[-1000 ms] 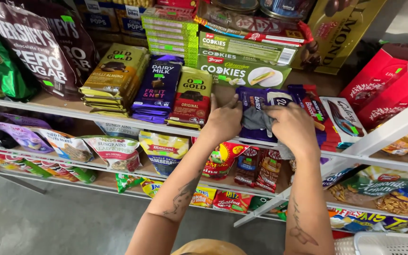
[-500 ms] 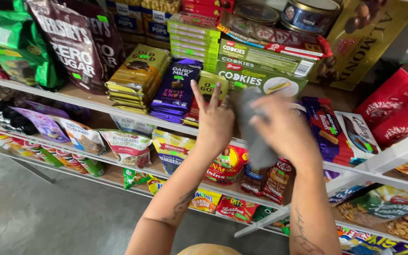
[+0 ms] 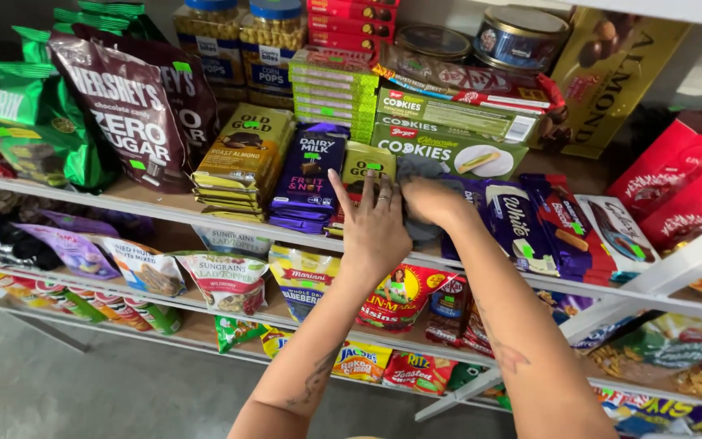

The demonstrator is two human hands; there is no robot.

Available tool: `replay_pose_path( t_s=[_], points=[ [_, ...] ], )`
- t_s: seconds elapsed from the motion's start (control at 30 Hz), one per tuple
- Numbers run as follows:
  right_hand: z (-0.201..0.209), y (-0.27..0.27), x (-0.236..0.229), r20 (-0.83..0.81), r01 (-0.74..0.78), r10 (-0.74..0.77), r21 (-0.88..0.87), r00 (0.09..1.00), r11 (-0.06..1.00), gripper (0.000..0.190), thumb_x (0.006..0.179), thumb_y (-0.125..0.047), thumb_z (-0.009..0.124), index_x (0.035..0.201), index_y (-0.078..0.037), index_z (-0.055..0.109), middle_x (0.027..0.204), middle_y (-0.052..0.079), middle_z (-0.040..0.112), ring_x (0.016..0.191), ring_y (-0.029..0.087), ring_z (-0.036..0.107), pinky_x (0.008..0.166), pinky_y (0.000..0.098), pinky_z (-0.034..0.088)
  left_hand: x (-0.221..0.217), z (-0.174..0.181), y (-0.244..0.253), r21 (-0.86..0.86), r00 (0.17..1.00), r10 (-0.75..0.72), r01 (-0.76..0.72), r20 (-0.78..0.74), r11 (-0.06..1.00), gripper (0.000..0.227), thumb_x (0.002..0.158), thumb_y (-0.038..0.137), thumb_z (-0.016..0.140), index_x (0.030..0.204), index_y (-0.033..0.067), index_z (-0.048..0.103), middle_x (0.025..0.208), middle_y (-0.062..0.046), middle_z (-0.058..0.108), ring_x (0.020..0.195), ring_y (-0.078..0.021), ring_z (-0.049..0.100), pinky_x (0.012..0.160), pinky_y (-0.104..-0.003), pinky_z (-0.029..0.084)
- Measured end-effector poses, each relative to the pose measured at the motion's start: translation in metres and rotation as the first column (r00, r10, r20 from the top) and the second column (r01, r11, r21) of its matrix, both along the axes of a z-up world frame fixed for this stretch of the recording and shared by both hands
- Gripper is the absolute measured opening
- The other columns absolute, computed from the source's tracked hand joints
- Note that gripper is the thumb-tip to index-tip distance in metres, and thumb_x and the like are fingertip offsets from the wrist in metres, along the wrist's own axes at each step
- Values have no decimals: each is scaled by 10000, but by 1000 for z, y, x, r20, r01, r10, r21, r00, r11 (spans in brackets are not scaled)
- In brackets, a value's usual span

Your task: The recorder is dusting and cleaning various packaged snack items on store shelves using a cloth.

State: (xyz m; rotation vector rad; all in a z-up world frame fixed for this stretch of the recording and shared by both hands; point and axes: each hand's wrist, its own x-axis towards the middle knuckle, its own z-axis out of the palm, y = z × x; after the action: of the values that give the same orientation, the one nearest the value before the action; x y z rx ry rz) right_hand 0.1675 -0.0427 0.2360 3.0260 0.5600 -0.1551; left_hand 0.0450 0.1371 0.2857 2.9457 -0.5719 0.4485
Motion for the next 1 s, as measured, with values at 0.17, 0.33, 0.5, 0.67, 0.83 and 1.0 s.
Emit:
replay_pose_path(
  t_s=[0.17, 0.33, 0.5, 0.67, 0.83, 1.0],
  points=[
    [35, 14, -65, 16, 54, -56, 80, 998, 995, 242, 818, -26, 586, 1007, 20, 731, 953, 320, 712, 962, 477, 714, 811, 540, 601, 6, -4, 1, -13, 999, -37, 38, 13, 999, 608, 913, 174, 332, 1497, 68, 461, 1559, -119, 468, 1496, -335, 330, 1156, -775, -162],
    [67, -38, -88, 277, -31, -149, 554, 949, 832, 395, 797, 63, 520, 1069, -39, 789, 1048, 187, 764, 1078, 353, 685, 966, 397, 514, 68, -28, -11, -351, 981, -194, 173, -25, 920, 535, 1018, 412, 407, 1469, 144, 513, 1415, -126, 596, 1345, -375, 494, 1037, -720, 233],
    [96, -125, -58, 362, -233, -683, 932, 634, 277, 104, 918, -221, 727, 992, -168, 776, 998, 23, 724, 989, 166, 625, 910, 296, 476, 145, 6, -46, -983, 643, -765, -162, -39, -87, 633, 995, 285, 551, 1574, 134, 345, 1305, -147, 617, 1034, -374, 722, 819, -538, 650],
    [76, -232, 35, -241, 88, -704, 965, 668, -247, 840, 812, -748, 843, 1317, -102, 659, 1229, 117, 701, 1116, 243, 728, 877, 383, 626, 224, 6, -83, -826, 746, -663, -414, -66, -383, 526, 960, 331, 598, 1349, 29, 414, 1150, -117, 448, 846, -297, 670, 749, -451, 653],
    [121, -164, 7, -279, 118, -631, 951, 724, -285, 873, 747, -595, 950, 1343, -53, 615, 1293, 160, 675, 1187, 298, 693, 922, 424, 600, 221, 19, -92, -814, 788, -615, -371, -21, -447, 564, 942, 291, 617, 1353, 38, 324, 1174, -122, 409, 854, -291, 679, 746, -419, 651],
    [124, -171, -8, -220, 148, -683, 975, 697, -164, 729, 724, -609, 937, 1211, -125, 691, 1180, 96, 711, 1102, 251, 716, 870, 400, 604, 217, 8, -89, -791, 802, -597, -376, -16, -483, 599, 902, 222, 642, 1355, 69, 281, 1145, -116, 432, 869, -326, 705, 783, -476, 654]
  ],
)
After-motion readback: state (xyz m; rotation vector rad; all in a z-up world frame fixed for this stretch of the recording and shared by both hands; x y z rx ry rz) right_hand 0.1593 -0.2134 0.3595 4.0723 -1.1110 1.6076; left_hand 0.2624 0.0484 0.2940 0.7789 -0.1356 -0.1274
